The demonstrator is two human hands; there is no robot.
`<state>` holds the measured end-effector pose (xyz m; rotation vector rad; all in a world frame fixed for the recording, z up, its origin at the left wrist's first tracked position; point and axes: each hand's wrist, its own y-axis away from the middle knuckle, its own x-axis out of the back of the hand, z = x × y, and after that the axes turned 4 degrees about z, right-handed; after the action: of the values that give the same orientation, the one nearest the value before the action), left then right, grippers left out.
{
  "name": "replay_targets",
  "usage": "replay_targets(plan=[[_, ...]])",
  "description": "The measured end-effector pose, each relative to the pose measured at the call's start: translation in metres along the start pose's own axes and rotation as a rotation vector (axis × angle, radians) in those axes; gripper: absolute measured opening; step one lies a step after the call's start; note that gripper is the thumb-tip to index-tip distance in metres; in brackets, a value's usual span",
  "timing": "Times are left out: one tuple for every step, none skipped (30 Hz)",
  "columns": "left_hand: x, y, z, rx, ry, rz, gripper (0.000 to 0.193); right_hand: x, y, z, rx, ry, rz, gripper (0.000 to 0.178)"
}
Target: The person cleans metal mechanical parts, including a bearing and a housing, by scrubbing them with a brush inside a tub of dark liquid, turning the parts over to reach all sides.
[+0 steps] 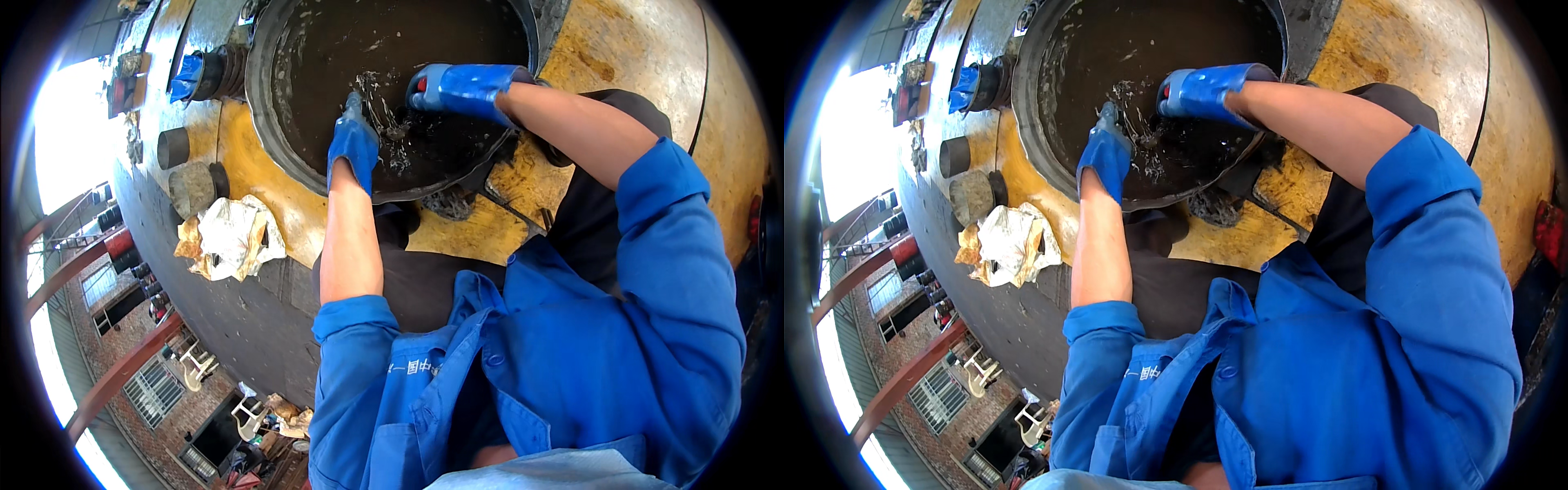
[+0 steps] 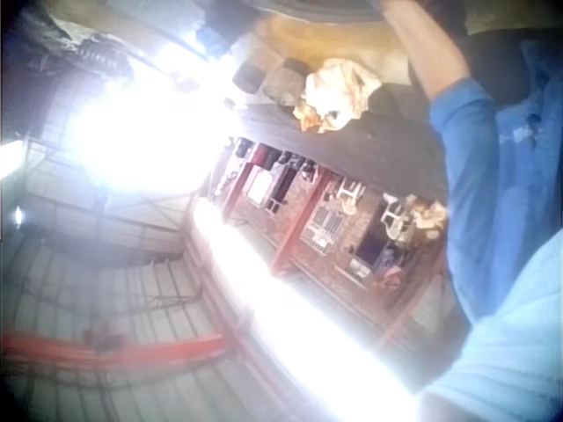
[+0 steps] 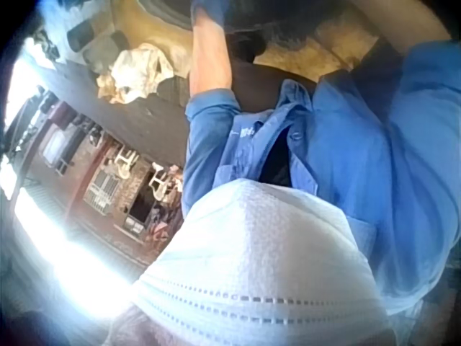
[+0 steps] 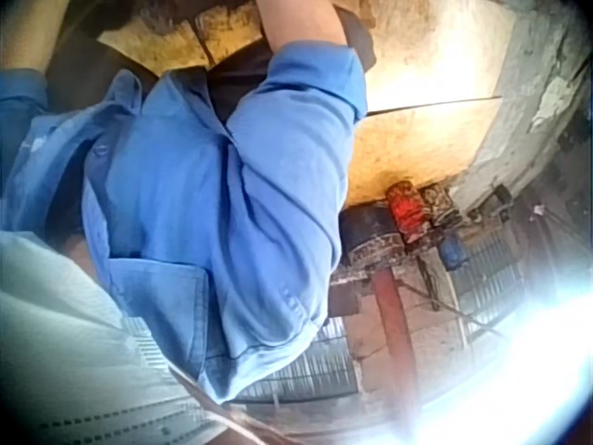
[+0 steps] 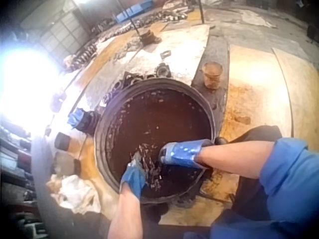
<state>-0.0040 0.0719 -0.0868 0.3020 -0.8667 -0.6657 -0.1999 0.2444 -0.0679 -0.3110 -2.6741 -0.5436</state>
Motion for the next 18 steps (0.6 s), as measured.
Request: replay_targets(plan=[[-0.001,-0.013,-0.018,-0.08,0.018,-0.032,0.075,-0.001,-0.001,-0.003,0.066,0.148,0.006,0.034],[0.003,-0.024,-0.037,-0.156,0.036,-0.055,0.075,-0.007,-0.002,-0.016,0.059,0.279,0.013,0.031],[-0.002,-0.029,-0.042,-0.214,0.056,-0.069,0.074,-0.008,0.002,-0.015,0.076,0.345,0.025,0.027],[-0.002,-0.03,-0.046,-0.269,0.075,-0.072,0.074,-0.009,0.004,-0.018,0.103,0.409,0.032,0.024],[-0.001,-0.031,-0.05,-0.324,0.093,-0.073,0.073,-0.01,0.005,-0.023,0.108,0.408,0.032,0.024],[0.003,-0.031,-0.053,-0.378,0.111,-0.07,0.072,-0.01,0.005,-0.029,0.116,0.469,-0.005,0.027],[0.001,-0.029,-0.049,-0.405,0.124,-0.074,0.071,-0.008,0.006,-0.031,0.113,0.534,-0.041,0.031],[-0.003,-0.021,-0.036,-0.431,0.138,-0.083,0.071,-0.005,0.007,-0.03,0.106,0.537,-0.043,0.031],[-0.006,-0.017,-0.02,-0.114,0.134,-0.103,0.07,-0.002,0.008,-0.029,0.136,0.652,-0.091,0.034],[-0.009,-0.006,0.005,0.201,0.125,-0.125,0.07,0.001,0.008,-0.027,0.163,0.766,-0.138,0.037],[-0.013,0.011,0.031,0.194,0.126,-0.136,0.07,0.0,0.007,-0.016,0.182,0.806,-0.094,0.041],[-0.012,0.032,0.051,0.188,0.133,-0.071,0.07,0.001,0.009,-0.018,0.181,0.808,-0.095,0.041],[-0.007,0.045,0.06,0.182,0.143,0.004,0.07,0.001,0.012,-0.026,0.206,0.892,-0.124,0.041],[-0.004,0.043,0.058,0.182,0.148,0.01,0.07,0.001,0.015,-0.033,0.227,0.975,-0.152,0.04],[-0.004,0.039,0.055,0.155,0.133,0.019,0.071,-0.002,0.016,-0.035,0.231,0.979,-0.154,0.04],[-0.004,0.04,0.059,0.127,0.117,0.024,0.072,-0.006,0.019,-0.036,0.238,0.937,-0.096,0.039],[-0.005,0.042,0.062,0.127,0.121,0.022,0.072,-0.007,0.022,-0.036,0.243,0.894,-0.038,0.039],[-0.007,0.043,0.066,0.127,0.136,0.015,0.07,-0.006,0.023,-0.035,0.241,0.897,-0.04,0.039]])
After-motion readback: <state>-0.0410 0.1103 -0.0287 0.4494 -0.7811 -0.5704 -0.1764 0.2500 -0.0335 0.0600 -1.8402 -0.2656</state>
